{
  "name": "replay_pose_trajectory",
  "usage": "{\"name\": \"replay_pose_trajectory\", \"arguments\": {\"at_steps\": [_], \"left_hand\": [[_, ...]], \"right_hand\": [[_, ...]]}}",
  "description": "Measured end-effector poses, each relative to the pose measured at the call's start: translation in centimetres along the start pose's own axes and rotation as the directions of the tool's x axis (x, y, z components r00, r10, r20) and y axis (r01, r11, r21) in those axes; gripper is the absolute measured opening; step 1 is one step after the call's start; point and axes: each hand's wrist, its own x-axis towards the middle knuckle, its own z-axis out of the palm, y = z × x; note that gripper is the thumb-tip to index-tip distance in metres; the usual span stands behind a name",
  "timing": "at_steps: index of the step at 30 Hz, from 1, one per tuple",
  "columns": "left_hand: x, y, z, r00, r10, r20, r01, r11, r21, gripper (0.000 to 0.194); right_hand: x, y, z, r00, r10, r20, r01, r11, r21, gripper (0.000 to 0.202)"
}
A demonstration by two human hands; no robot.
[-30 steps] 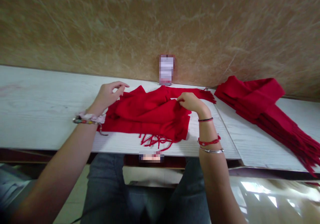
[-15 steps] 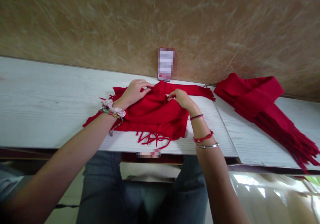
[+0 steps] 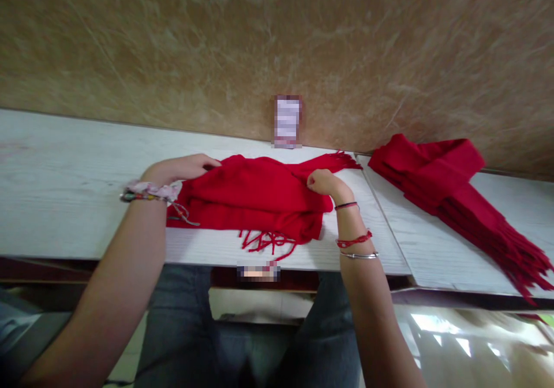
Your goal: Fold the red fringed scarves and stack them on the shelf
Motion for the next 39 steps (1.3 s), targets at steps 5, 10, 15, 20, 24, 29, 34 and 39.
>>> {"name": "replay_pose_trajectory", "arguments": {"at_steps": [5,10,15,20,24,29,34,39], "left_hand": [[0.2,-1.3,0.4,0.999,-0.043,-0.029,0.047,0.987,0.155,0.025],[1.1,0.7,2.0,0.811,0.111,-0.574,0.040,0.969,0.243,0.036],[2.1,2.4,4.4,0.900,0.126,-0.418,-0.049,0.980,0.191,0.042],[1.9,3.0,4.5,0.889,0.168,-0.425,-0.088,0.976,0.201,0.024],[0.3,4.6,3.1,0.543,0.273,-0.794,-0.108,0.960,0.257,0.025],[-0.9,3.9,1.0,0.898,0.316,-0.307,-0.293,0.948,0.121,0.019],[-1.4,0.8,-0.8,0.955,0.153,0.255,-0.114,0.980,-0.162,0.029],[-1.1,1.4,0.0,0.989,0.050,-0.140,-0.079,0.974,-0.210,0.042]], "right_hand": [[0.4,0.5,0.5,0.996,0.001,-0.087,-0.004,1.000,-0.025,0.013],[1.3,-0.9,2.1,0.848,0.013,-0.530,0.033,0.997,0.077,0.030],[1.9,-2.3,4.2,0.934,-0.011,-0.357,0.031,0.998,0.051,0.022],[1.5,-2.7,3.0,0.840,0.122,-0.529,-0.036,0.985,0.169,0.015],[0.1,-4.0,1.6,0.520,0.131,-0.844,0.110,0.970,0.218,0.022],[-0.8,-3.9,0.2,0.820,-0.225,-0.526,0.383,0.899,0.212,0.015],[-1.0,-2.1,-0.9,0.852,-0.513,0.102,0.424,0.791,0.441,0.021],[-0.1,-3.1,0.2,0.948,-0.202,-0.245,0.283,0.886,0.367,0.021]]}}
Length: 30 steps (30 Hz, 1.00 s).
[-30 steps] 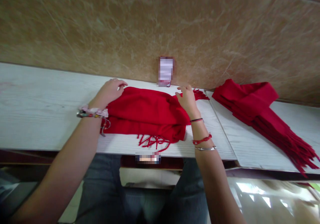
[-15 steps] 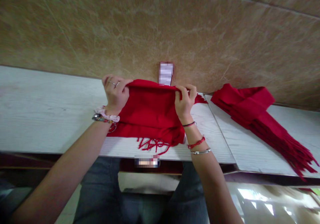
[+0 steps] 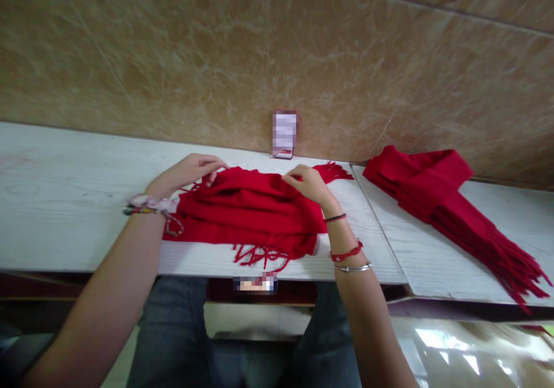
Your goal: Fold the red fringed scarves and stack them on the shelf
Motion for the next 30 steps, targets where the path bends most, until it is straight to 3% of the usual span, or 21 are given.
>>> {"name": "replay_pose_trajectory", "arguments": {"at_steps": [2,3,7,9,11,12,13,14,15,16,17,18,19,21,22,23,24,25,26,28,30], "left_hand": [[0.7,0.4,1.5,0.984,0.052,-0.170,-0.040,0.996,0.074,0.040],[1.0,0.5,2.2,0.977,0.100,-0.190,-0.079,0.990,0.116,0.040],[2.0,0.4,4.4,0.981,0.191,0.031,-0.194,0.962,0.194,0.038],[2.1,0.4,4.6,0.985,0.168,0.044,-0.174,0.957,0.232,0.035],[2.0,0.6,4.2,0.981,0.166,-0.106,-0.129,0.949,0.287,0.028],[1.9,0.7,3.9,0.957,0.176,-0.232,-0.099,0.947,0.307,0.025],[1.7,1.0,3.6,0.907,0.186,-0.379,-0.062,0.947,0.315,0.023],[1.5,1.2,3.2,0.824,0.191,-0.534,-0.020,0.950,0.310,0.022],[1.3,1.5,2.8,0.711,0.189,-0.677,0.027,0.955,0.295,0.022],[1.0,1.7,2.4,0.594,0.179,-0.784,0.073,0.959,0.274,0.022],[0.8,1.9,2.0,0.507,0.165,-0.846,0.115,0.960,0.257,0.024],[0.6,2.0,1.7,0.491,0.148,-0.858,0.150,0.956,0.251,0.025],[0.4,2.0,1.4,0.576,0.120,-0.808,0.177,0.947,0.267,0.025],[0.1,1.8,0.9,0.865,0.018,-0.502,0.174,0.927,0.332,0.022],[0.0,1.5,0.7,0.958,-0.047,-0.282,0.151,0.920,0.361,0.019],[-0.1,1.3,0.5,0.990,-0.113,-0.089,0.138,0.914,0.382,0.018],[-0.1,1.0,0.3,0.985,-0.168,0.024,0.145,0.905,0.399,0.020],[-0.2,0.8,0.2,0.976,-0.216,0.036,0.181,0.891,0.415,0.026],[-0.2,0.7,0.1,0.967,-0.251,-0.036,0.241,0.870,0.429,0.035],[-0.2,0.6,0.1,0.923,-0.268,-0.275,0.369,0.820,0.438,0.048],[-0.2,0.6,0.6,0.865,-0.194,-0.463,0.413,0.801,0.434,0.044]], "right_hand": [[0.5,-0.1,1.6,0.978,0.081,-0.191,-0.104,0.988,-0.115,0.020],[0.7,-0.1,2.3,0.969,0.103,-0.223,-0.140,0.978,-0.154,0.024],[1.1,0.1,4.2,0.990,0.110,-0.086,-0.126,0.971,-0.204,0.013],[1.3,0.3,4.1,0.981,0.121,-0.150,-0.147,0.973,-0.178,0.008],[1.3,0.5,3.2,0.923,0.135,-0.361,-0.193,0.973,-0.128,0.010],[1.3,0.6,2.7,0.861,0.136,-0.489,-0.209,0.973,-0.098,0.012],[1.2,0.7,2.1,0.782,0.128,-0.610,-0.215,0.974,-0.071,0.015],[1.1,0.6,1.5,0.696,0.111,-0.709,-0.209,0.976,-0.053,0.018],[0.9,0.5,1.0,0.622,0.084,-0.779,-0.195,0.979,-0.051,0.020],[0.7,0.3,0.7,0.578,0.049,-0.814,-0.175,0.982,-0.065,0.021],[0.5,0.0,0.5,0.579,0.009,-0.815,-0.150,0.984,-0.095,0.022],[0.4,-0.3,0.4,0.628,-0.032,-0.777,-0.120,0.983,-0.137,0.021],[0.3,-0.5,0.4,0.718,-0.067,-0.692,-0.085,0.979,-0.183,0.020],[0.1,-0.9,0.6,0.933,-0.082,-0.350,-0.016,0.963,-0.268,0.016],[0.1,-1.0,0.7,0.992,-0.044,-0.118,0.006,0.954,-0.301,0.014],[0.0,-1.0,0.8,0.995,0.017,0.102,0.017,0.945,-0.328,0.014],[0.0,-0.9,0.8,0.959,0.080,0.270,0.020,0.937,-0.350,0.015],[-0.1,-0.7,0.7,0.922,0.126,0.367,0.018,0.930,-0.366,0.017],[-0.1,-0.5,0.6,0.908,0.147,0.392,0.012,0.927,-0.375,0.021],[0.0,-0.3,0.4,0.951,0.119,0.287,-0.006,0.931,-0.366,0.029],[0.3,-0.1,0.7,0.994,0.077,0.075,-0.048,0.942,-0.331,0.031]]}}
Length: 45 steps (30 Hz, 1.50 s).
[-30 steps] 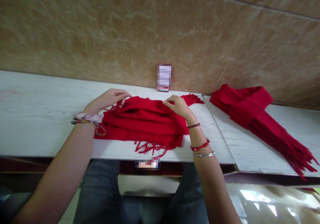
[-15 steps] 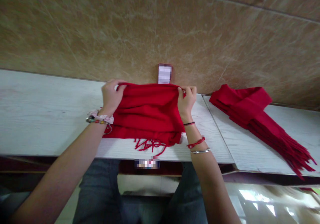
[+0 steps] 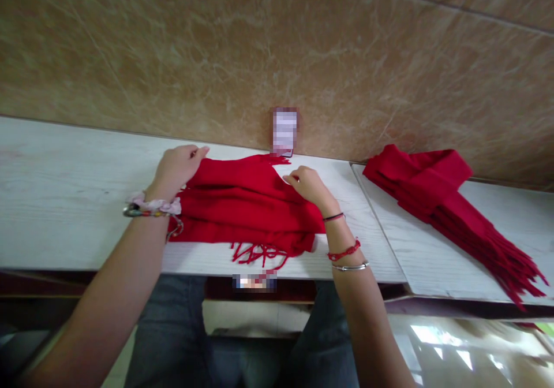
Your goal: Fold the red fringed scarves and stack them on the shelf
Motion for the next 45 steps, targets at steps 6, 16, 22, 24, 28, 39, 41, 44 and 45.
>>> {"name": "replay_pose_trajectory", "arguments": {"at_steps": [6,16,22,24,28,39,41,44,45], "left_hand": [[0.2,0.4,2.7,0.952,0.274,0.137,-0.260,0.959,-0.113,0.034],[-1.0,2.5,0.0,0.873,0.181,-0.453,-0.337,0.895,-0.292,0.026],[-0.3,0.8,-0.6,0.929,0.324,0.179,-0.246,0.902,-0.355,0.023],[0.3,-0.5,-0.3,0.891,0.237,0.386,-0.095,0.931,-0.352,0.038],[0.5,-1.0,0.5,0.989,0.052,0.140,-0.010,0.957,-0.289,0.040],[-0.2,0.6,2.8,0.960,0.186,0.209,-0.178,0.983,-0.055,0.022],[-0.2,0.8,2.3,0.980,0.171,0.098,-0.164,0.984,-0.075,0.021],[-0.1,0.9,1.3,0.974,0.087,-0.210,-0.127,0.974,-0.187,0.023],[-0.1,0.9,0.9,0.945,0.041,-0.325,-0.123,0.963,-0.238,0.024]], "right_hand": [[1.5,-1.1,3.2,0.968,0.118,-0.219,-0.075,0.978,0.196,0.024],[0.1,-2.1,0.7,0.601,0.254,-0.757,-0.074,0.962,0.263,0.023],[-1.1,-2.0,-1.6,0.970,-0.210,-0.124,0.243,0.881,0.406,0.033],[-1.2,-1.7,-1.7,0.894,-0.387,0.228,0.220,0.819,0.530,0.040],[-0.6,-1.2,-1.0,0.903,-0.349,0.252,0.141,0.793,0.593,0.045],[1.6,-1.7,4.2,0.999,-0.039,0.035,0.026,0.952,0.304,0.017],[1.6,-1.8,3.9,0.999,0.024,-0.028,-0.014,0.950,0.311,0.016],[1.2,-1.4,2.3,0.905,0.210,-0.370,-0.094,0.947,0.308,0.015],[0.9,-1.1,1.5,0.822,0.252,-0.510,-0.104,0.948,0.301,0.015]]}}
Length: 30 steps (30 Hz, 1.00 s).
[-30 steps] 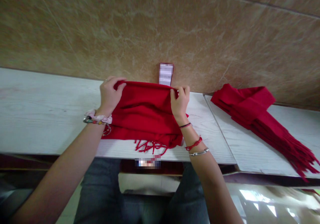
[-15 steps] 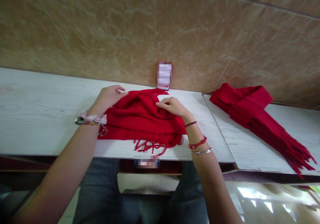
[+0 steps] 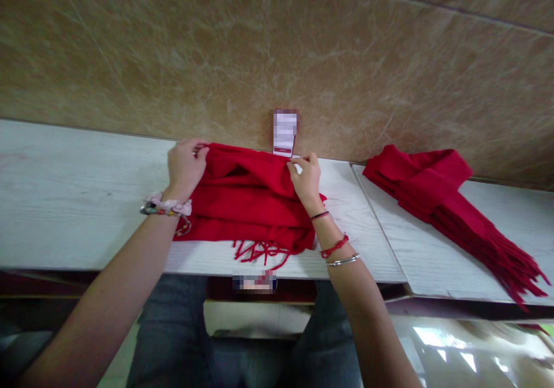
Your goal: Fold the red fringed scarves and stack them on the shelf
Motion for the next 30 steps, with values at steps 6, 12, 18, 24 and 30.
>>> {"name": "replay_pose_trajectory", "arguments": {"at_steps": [6,12,18,24,30], "left_hand": [[0.4,-0.6,0.0,1.000,-0.003,-0.024,0.001,0.998,-0.058,0.031],[-0.2,-1.6,1.3,0.805,-0.060,0.590,-0.131,0.952,0.275,0.022],[-0.6,-1.1,1.4,0.965,-0.063,0.254,0.014,0.981,0.192,0.047],[-0.1,-0.9,1.6,0.946,-0.048,0.319,0.092,0.988,-0.126,0.028],[0.0,0.2,0.9,0.992,0.117,0.039,-0.098,0.939,-0.329,0.029]], "right_hand": [[0.8,1.4,-3.9,0.897,-0.099,-0.432,0.072,0.994,-0.079,0.028],[0.2,1.3,-1.1,0.976,-0.156,0.151,0.163,0.986,-0.037,0.018],[-1.3,-0.2,1.3,0.710,-0.211,0.672,0.315,0.948,-0.036,0.013],[0.0,-0.2,-0.7,0.988,-0.065,0.138,0.081,0.990,-0.112,0.012],[1.3,1.1,-5.1,0.989,0.092,0.116,-0.043,0.928,-0.371,0.024]]}}
